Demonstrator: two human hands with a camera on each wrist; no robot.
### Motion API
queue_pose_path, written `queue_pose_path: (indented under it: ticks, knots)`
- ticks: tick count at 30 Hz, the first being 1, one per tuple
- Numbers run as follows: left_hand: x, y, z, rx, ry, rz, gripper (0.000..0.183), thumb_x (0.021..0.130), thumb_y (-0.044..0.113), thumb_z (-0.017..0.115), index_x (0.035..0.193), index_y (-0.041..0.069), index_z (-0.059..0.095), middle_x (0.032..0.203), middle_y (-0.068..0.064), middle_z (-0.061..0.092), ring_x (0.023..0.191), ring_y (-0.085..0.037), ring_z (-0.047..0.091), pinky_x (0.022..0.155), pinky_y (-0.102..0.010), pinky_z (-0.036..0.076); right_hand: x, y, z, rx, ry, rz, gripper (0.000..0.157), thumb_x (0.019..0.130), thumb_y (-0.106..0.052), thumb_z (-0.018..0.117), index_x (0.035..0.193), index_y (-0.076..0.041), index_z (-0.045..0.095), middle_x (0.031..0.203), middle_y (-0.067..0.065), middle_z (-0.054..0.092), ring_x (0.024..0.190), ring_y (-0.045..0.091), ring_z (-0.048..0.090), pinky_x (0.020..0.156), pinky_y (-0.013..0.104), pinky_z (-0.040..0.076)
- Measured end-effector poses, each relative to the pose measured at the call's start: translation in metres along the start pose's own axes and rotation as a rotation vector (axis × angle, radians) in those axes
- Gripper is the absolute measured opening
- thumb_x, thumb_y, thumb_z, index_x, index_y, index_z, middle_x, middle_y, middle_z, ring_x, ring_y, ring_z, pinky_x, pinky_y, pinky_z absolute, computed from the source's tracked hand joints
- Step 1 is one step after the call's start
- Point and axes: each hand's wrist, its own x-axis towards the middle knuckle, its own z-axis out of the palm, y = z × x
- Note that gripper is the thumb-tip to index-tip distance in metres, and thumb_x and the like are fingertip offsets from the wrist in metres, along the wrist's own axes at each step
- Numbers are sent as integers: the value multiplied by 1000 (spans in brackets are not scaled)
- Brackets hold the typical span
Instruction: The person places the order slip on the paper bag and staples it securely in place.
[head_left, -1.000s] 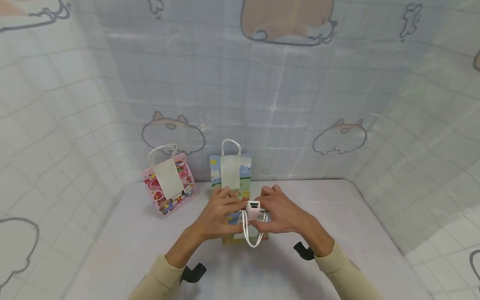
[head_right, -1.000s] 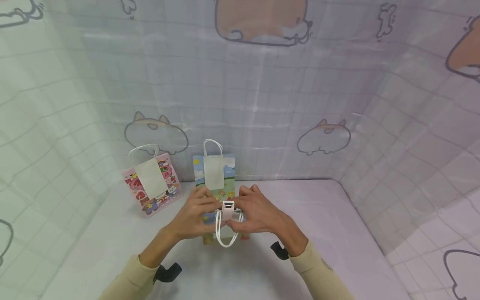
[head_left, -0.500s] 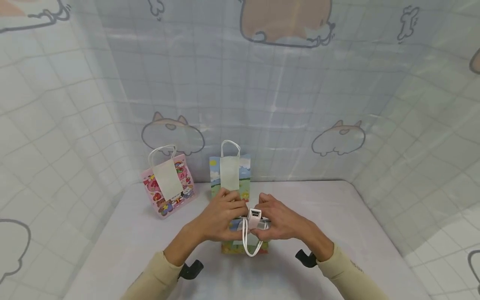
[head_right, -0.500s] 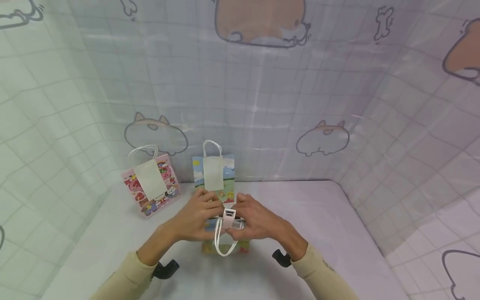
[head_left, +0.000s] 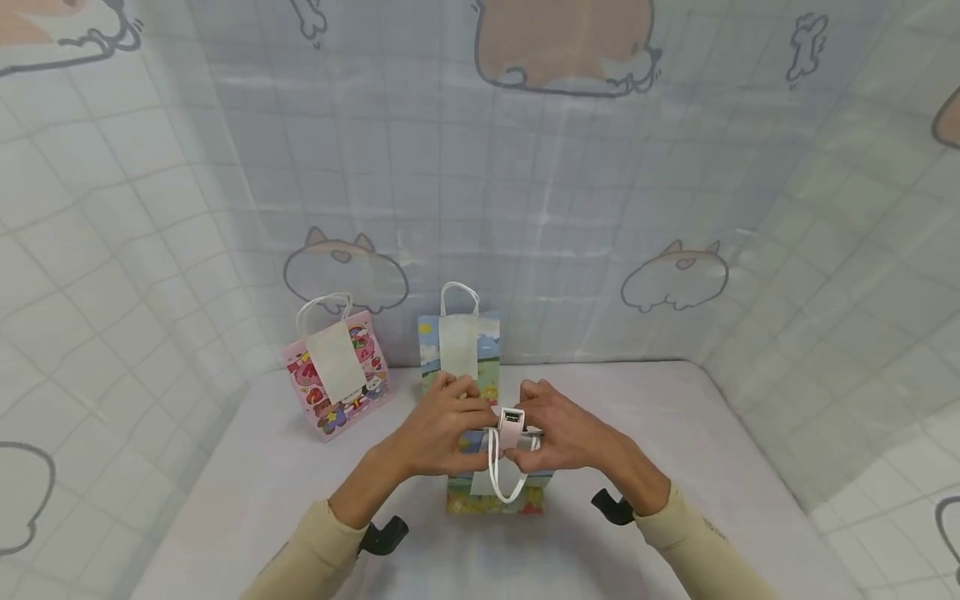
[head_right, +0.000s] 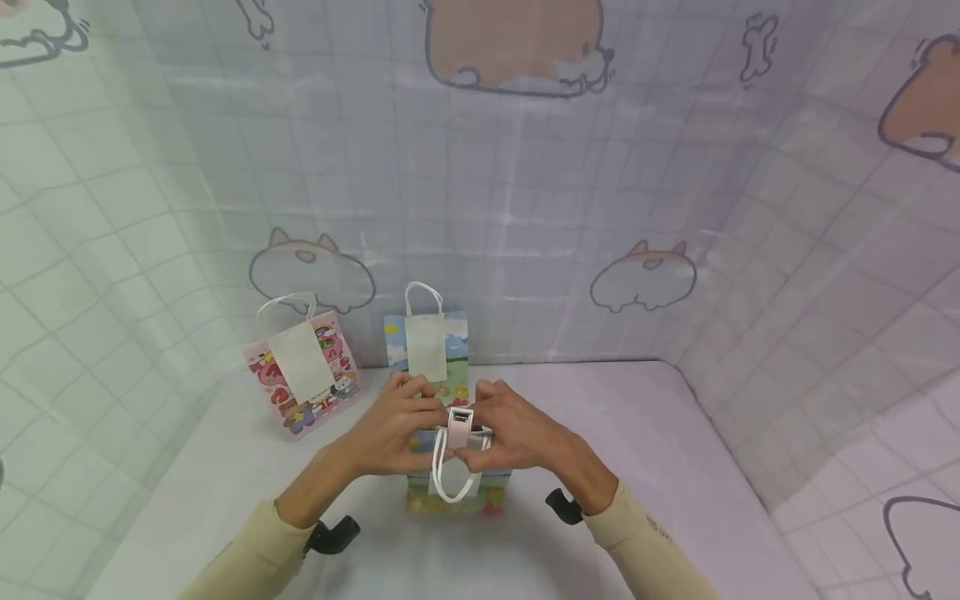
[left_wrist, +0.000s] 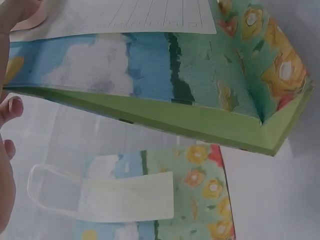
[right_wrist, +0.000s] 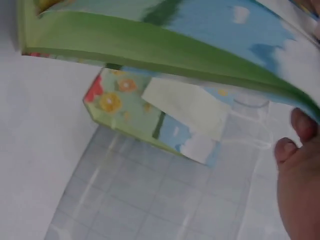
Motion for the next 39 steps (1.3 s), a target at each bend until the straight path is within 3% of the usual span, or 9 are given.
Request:
queue_pose_path:
  ticks: [6, 11, 15, 19, 21, 24, 27, 31, 39]
  knots:
    - [-3, -3, 2, -37, 6, -116, 42, 78, 54, 78, 108, 24, 76, 103, 11, 73, 96, -10, 51, 85, -39, 32, 3, 6, -9, -63, -83, 91, 22, 84, -47, 70, 98, -30, 71, 78, -25, 52, 73, 2, 33, 71, 29, 28]
    - [-10, -6, 6, -113, 50, -198, 37, 84, 51, 77, 110, 26, 74, 99, 15, 70, 94, -8, 50, 85, -39, 30, 6, 11, -12, -32, -95, 146, 16, 85, -45, 71, 95, -32, 69, 76, -20, 56, 76, 4, 38, 73, 32, 30]
    - [-15, -8, 11, -135, 163, -165, 17, 94, 36, 71, 97, 21, 77, 85, 13, 72, 81, -8, 52, 78, -35, 29, 6, 11, -12, 6, -102, 178, 12, 85, -42, 72, 88, -32, 68, 75, -16, 54, 78, 4, 39, 74, 32, 31]
    - [-11, -8, 13, -158, 252, -137, 8, 92, 24, 75, 89, 18, 78, 76, 10, 70, 73, -9, 50, 74, -35, 30, 5, 12, -8, 2, -98, 188, 12, 84, -43, 72, 85, -32, 68, 75, -17, 52, 77, 4, 39, 74, 31, 31]
    - [-9, -7, 14, -194, 246, -135, 5, 88, 19, 79, 92, 16, 79, 76, 10, 70, 73, -9, 51, 74, -33, 34, 3, 12, -7, -5, -87, 193, 12, 84, -43, 72, 84, -32, 67, 75, -18, 52, 76, 4, 39, 73, 31, 32]
    - [-10, -4, 14, -254, 201, -154, 16, 82, 11, 82, 98, 13, 80, 81, 8, 73, 76, -8, 57, 72, -25, 44, 1, 11, -7, -3, -79, 203, 11, 83, -43, 72, 83, -34, 66, 75, -18, 51, 75, 4, 39, 73, 31, 32]
    - [-12, -2, 15, -302, 169, -195, 17, 83, 10, 82, 99, 11, 80, 86, 5, 75, 77, -7, 60, 67, -20, 49, -1, 11, -10, 15, -62, 197, 10, 83, -42, 71, 83, -34, 65, 75, -20, 50, 77, 5, 39, 74, 32, 32]
    - [-10, -1, 14, -318, 141, -280, 15, 86, 16, 79, 101, 14, 80, 91, 7, 75, 73, -5, 55, 61, -19, 46, -4, 10, -15, 69, -2, 176, 10, 83, -39, 70, 90, -31, 70, 84, -18, 54, 84, 6, 43, 79, 35, 35]
    - [-2, 2, 9, -345, 144, -401, 12, 86, 15, 79, 99, 14, 80, 91, 7, 74, 67, -3, 49, 56, -20, 45, -7, 11, -22, 96, 77, 136, 28, 85, -39, 74, 109, -26, 69, 110, -12, 64, 109, 11, 51, 95, 47, 40]
